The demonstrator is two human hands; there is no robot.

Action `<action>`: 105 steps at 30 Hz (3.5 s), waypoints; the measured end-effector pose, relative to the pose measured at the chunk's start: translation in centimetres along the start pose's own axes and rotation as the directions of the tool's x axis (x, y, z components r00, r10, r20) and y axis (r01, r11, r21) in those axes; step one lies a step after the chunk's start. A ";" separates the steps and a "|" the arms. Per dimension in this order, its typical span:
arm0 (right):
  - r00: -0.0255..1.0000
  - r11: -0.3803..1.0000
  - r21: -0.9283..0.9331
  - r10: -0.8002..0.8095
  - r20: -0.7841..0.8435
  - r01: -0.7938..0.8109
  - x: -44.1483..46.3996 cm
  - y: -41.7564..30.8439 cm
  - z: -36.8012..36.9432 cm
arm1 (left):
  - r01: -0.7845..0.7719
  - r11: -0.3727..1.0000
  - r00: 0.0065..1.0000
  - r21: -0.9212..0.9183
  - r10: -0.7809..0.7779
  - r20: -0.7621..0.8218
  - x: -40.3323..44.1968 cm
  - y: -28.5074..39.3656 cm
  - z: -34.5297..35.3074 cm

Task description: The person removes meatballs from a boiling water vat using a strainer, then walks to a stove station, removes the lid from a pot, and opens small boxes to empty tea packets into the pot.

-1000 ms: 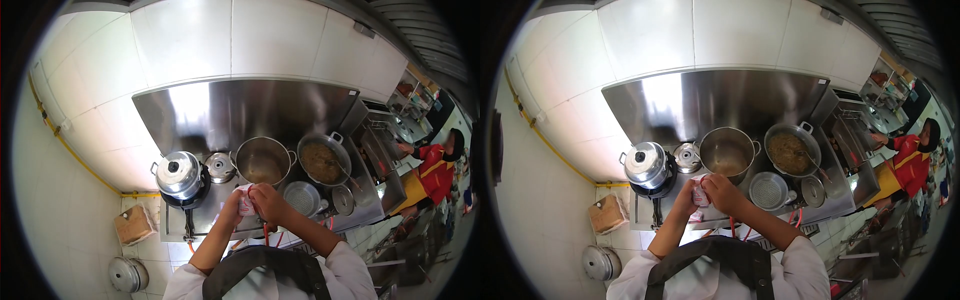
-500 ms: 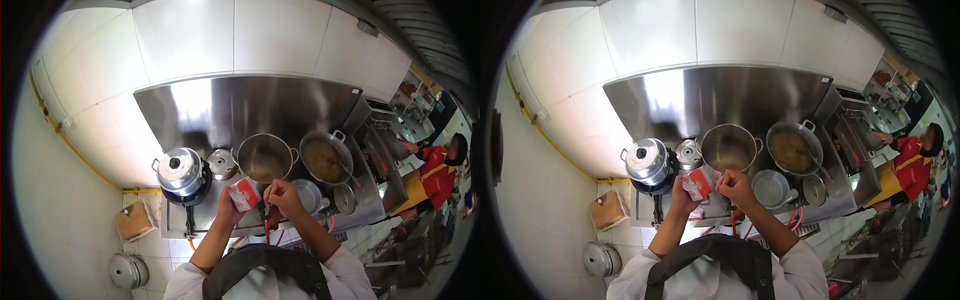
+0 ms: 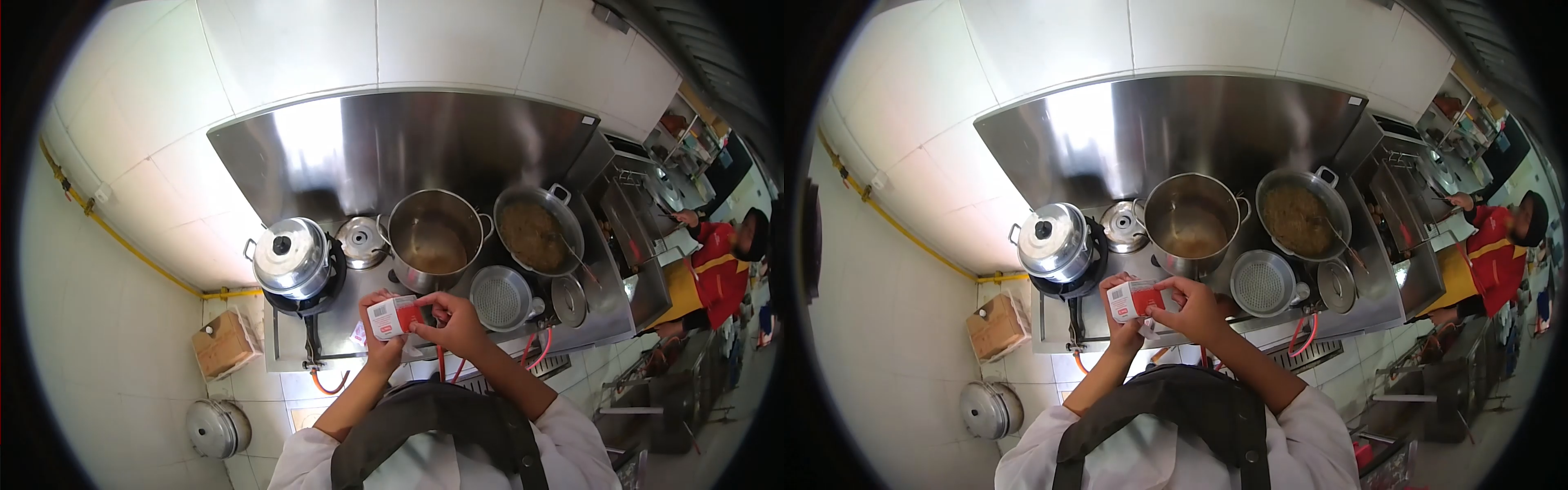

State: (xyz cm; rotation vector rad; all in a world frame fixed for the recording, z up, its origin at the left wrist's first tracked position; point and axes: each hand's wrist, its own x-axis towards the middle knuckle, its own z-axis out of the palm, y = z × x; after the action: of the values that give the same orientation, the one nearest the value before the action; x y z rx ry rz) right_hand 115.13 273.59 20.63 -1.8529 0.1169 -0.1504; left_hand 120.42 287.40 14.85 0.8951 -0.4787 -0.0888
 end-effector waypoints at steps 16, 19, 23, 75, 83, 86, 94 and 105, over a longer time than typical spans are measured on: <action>0.956 0.946 -0.187 -0.282 -0.079 0.263 1.2 -0.3 2.9 | 0.115 0.993 0.982 0.017 -0.111 -0.155 0.1 1.1 -0.7; 0.914 0.901 -0.241 -0.393 -0.102 0.361 1.8 1.3 3.1 | 0.109 0.992 0.983 -0.068 -0.117 -0.140 0.3 1.0 -1.4; 0.961 0.964 -0.161 -0.236 -0.145 0.212 1.9 1.1 2.0 | 0.176 0.946 0.959 -0.273 -0.228 -0.170 0.5 1.4 -1.9; 0.869 0.956 -0.004 -0.265 0.419 0.294 -6.1 5.4 2.0 | 0.873 0.269 0.292 -0.406 -0.957 -0.006 -8.1 1.6 -4.3; 0.765 0.741 -0.355 -0.321 0.559 0.570 -5.9 4.9 2.6 | 0.844 0.338 0.335 -0.417 -0.938 -0.084 -8.4 1.4 -4.0; 0.761 0.845 -0.300 -0.176 0.625 0.442 -6.1 3.6 1.9 | 0.789 0.389 0.389 -0.476 -0.915 -0.105 -8.8 1.3 -4.4; 0.843 0.846 0.339 0.209 0.496 -0.410 -6.2 3.4 1.6 | 0.701 0.388 0.477 -0.598 -0.879 -0.012 -8.4 1.6 -4.8; 0.841 0.508 0.671 0.293 0.455 -0.540 -4.9 5.3 0.9 | 0.695 0.476 0.623 -0.538 -0.773 0.121 -10.0 -1.2 -6.2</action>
State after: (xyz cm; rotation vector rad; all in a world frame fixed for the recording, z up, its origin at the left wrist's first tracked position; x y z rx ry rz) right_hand 110.41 273.71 15.07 -0.8813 0.2585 0.3793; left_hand 114.34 293.83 7.05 0.4698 0.1256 -0.9321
